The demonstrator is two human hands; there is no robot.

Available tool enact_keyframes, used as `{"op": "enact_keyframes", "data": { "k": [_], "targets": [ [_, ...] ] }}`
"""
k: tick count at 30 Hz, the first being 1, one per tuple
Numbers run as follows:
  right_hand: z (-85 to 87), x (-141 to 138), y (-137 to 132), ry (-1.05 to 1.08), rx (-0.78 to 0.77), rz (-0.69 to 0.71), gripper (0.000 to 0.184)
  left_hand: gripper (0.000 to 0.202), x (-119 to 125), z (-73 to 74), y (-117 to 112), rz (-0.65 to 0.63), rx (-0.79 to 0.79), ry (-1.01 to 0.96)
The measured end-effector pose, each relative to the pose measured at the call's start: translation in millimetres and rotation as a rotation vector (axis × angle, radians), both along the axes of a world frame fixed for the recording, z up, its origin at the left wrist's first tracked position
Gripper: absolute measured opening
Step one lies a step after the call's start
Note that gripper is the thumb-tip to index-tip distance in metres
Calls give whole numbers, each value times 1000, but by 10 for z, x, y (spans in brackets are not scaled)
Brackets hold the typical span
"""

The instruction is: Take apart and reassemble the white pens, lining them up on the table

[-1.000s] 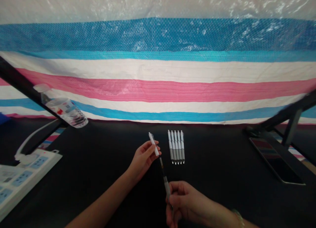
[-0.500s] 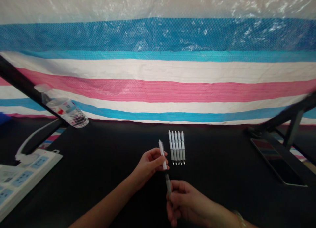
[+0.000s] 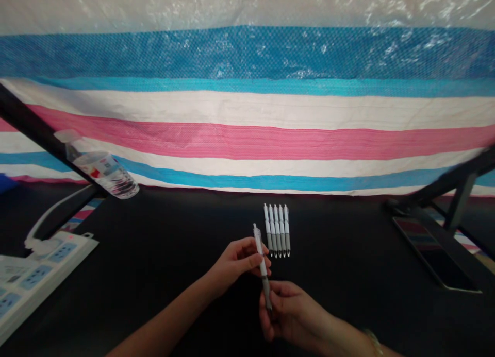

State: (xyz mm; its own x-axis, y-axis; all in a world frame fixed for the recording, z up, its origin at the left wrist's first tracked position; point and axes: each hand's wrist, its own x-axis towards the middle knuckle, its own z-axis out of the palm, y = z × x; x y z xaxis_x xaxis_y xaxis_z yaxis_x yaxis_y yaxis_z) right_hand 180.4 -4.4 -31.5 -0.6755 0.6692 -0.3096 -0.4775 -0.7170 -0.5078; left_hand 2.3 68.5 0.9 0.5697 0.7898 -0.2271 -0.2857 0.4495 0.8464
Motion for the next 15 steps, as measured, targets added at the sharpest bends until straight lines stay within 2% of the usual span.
{"op": "enact_keyframes", "data": {
  "k": [5, 8, 12, 15],
  "targets": [
    [51, 25, 0, 4, 3, 34, 39, 33, 1, -15, -2, 64, -30, -24],
    [52, 34, -8, 1, 47, 66, 33, 33, -1, -27, 12, 99, -19, -20],
    [69, 34, -6, 0, 36, 30, 27, 32, -1, -35, 6, 104, -19, -4],
    [98, 36, 3, 1, 6, 31, 33, 33, 2, -25, -10, 119, -20, 9]
  ]
}}
